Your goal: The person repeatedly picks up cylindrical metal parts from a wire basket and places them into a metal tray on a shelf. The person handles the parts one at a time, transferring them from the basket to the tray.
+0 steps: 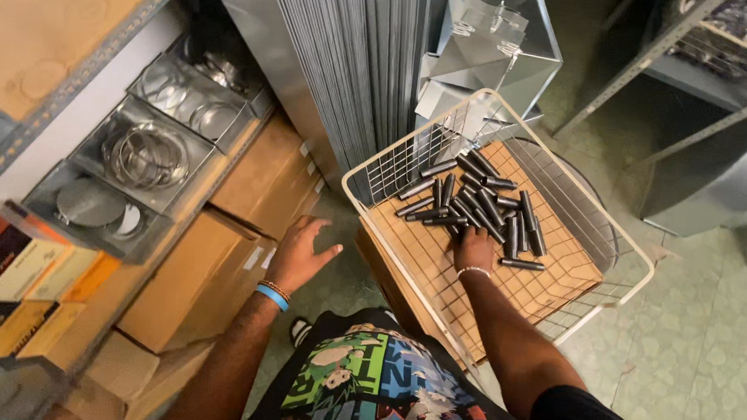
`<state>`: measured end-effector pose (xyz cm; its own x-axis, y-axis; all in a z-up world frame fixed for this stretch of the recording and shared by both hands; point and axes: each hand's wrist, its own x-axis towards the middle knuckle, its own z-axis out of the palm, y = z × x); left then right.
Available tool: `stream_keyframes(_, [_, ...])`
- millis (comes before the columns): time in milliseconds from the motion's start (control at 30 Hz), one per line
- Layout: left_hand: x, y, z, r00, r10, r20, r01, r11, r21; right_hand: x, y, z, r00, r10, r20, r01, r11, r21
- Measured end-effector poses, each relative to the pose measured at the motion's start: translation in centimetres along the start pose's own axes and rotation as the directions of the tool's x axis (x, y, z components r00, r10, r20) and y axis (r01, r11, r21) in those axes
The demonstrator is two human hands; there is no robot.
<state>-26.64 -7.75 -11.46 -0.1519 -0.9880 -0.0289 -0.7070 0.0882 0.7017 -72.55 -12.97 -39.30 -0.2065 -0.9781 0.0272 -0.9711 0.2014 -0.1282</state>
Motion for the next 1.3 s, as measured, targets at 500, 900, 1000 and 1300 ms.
stream_keyframes(500, [-4.6, -2.1, -3.6, 0.990, 0.054, -0.130, -0.066, 0.994, -0.091, -2.9, -3.9, -16.5, 0.841, 0.152, 0.518, -0.388, 0.837, 0.385])
stream_keyframes(900, [-8.0, 0.1, -20.9, 0.978, 0.188, -0.087, -0.200, 0.966, -0.162, -8.1, -42.8, -29.0, 0.593, -0.550, 0.588, -0.652, 0.101, 0.752])
stream_keyframes(1000, [-9.2, -3.5, -23.9, 0.968, 0.150, -0.204, -0.181, 0.973, -0.146, -8.5, -48.5, -27.8, 0.534, -0.613, 0.583, -0.660, 0.129, 0.740])
stream_keyframes(1300, [-10.0, -7.8, -35.0, 0.941, 0.138, -0.311, -0.185, 0.974, -0.129, -7.5, -60.9, -30.7, 0.380, -0.754, 0.537, -0.645, 0.200, 0.738])
